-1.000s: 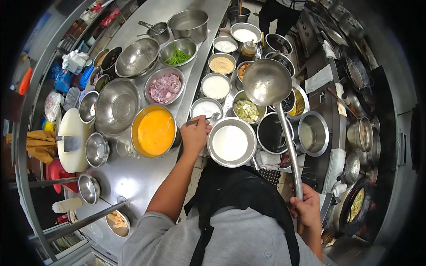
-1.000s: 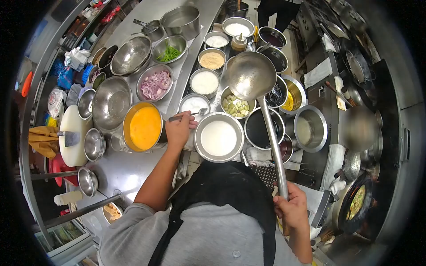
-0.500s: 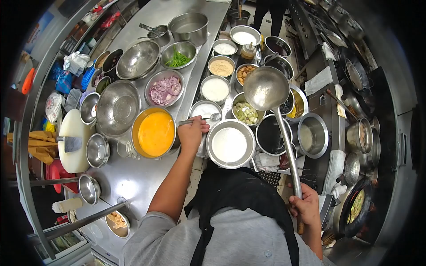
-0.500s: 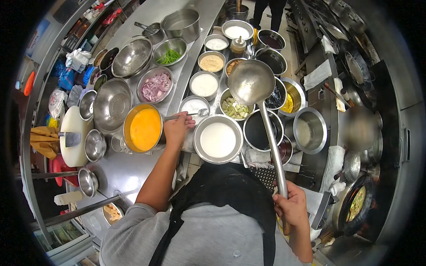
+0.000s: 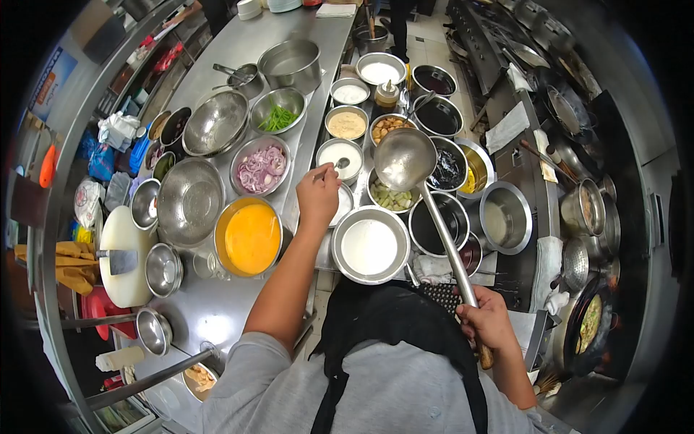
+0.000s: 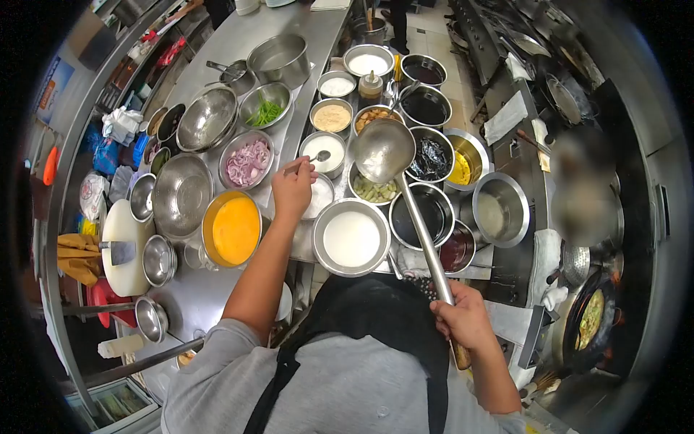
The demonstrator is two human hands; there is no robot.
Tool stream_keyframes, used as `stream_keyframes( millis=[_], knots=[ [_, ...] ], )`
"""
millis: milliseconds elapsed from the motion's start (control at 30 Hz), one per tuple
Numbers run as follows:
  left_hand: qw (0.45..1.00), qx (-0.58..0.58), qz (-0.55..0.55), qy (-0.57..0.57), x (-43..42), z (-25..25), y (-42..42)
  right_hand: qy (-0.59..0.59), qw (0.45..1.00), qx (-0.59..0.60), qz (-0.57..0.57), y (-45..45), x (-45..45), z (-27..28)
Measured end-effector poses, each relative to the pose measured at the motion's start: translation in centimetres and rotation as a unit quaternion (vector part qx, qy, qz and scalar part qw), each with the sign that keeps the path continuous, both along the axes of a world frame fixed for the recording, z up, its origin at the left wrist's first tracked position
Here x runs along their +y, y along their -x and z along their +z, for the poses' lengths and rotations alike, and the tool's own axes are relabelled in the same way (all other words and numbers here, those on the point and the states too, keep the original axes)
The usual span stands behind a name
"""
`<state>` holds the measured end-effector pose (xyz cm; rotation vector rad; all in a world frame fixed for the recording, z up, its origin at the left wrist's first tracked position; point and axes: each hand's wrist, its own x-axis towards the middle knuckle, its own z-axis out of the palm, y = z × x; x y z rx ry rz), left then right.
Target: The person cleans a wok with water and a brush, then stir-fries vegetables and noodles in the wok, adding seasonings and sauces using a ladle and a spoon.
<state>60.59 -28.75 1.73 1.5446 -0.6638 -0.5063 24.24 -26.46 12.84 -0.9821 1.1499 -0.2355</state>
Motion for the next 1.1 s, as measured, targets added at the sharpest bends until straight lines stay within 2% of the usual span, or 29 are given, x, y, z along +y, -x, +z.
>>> stream_keyframes(
  millis=[33,133,300,367,500,600,633,700,833,900,933,1000,1033,1100],
  knots=[
    [1.000,-0.001,-0.004,0.002,-0.1,-0.4,0.0,0.005,1.000,0.000,-0.007,0.1,-0.1,0.0],
    [0.990,-0.134,-0.021,-0.045,-0.6,-3.6,-0.5,0.016,1.000,0.001,-0.021,0.5,-0.1,-0.1],
    [0.974,-0.217,-0.045,-0.052,-1.0,-5.2,0.0,0.017,0.999,0.005,-0.039,0.6,0.2,-0.1],
    [0.923,-0.374,-0.041,-0.074,-0.7,-3.6,0.7,0.017,0.999,0.014,-0.041,0.7,0.2,-0.3],
    [0.926,-0.368,-0.044,-0.072,-0.9,-3.9,0.9,0.010,0.999,-0.002,-0.040,0.7,0.4,-0.5],
    [0.983,-0.170,-0.030,-0.056,-1.7,-5.7,-0.2,0.010,0.999,0.000,-0.034,0.8,0.5,-0.4],
    [0.983,-0.170,-0.029,-0.056,-1.7,-5.9,-0.4,0.016,0.999,0.005,-0.028,0.8,0.5,-0.4],
    [0.998,-0.004,-0.038,-0.050,-1.7,-5.8,-0.6,0.016,0.999,0.006,-0.028,0.8,0.4,-0.4],
    [0.997,-0.058,-0.034,-0.033,-1.6,-6.3,-0.8,0.018,0.999,0.002,-0.029,0.7,0.4,-0.5],
    [0.980,-0.179,-0.062,-0.055,-1.6,-6.5,-0.8,0.018,0.999,0.003,-0.030,0.7,0.3,-0.5],
    [0.980,-0.179,-0.062,-0.055,-1.7,-6.3,-0.6,0.019,0.999,0.003,-0.031,0.7,0.3,-0.5],
    [0.998,-0.026,-0.045,-0.045,-1.8,-5.6,-0.3,0.019,0.999,0.001,-0.032,0.8,0.3,-0.8],
    [0.998,-0.026,-0.045,-0.045,-1.7,-4.9,-0.4,0.019,0.999,-0.001,-0.033,0.8,0.3,-0.9],
    [0.995,0.093,-0.008,-0.037,-1.8,-3.8,-0.9,0.019,0.999,0.001,-0.032,0.7,0.3,-0.7]
  ],
)
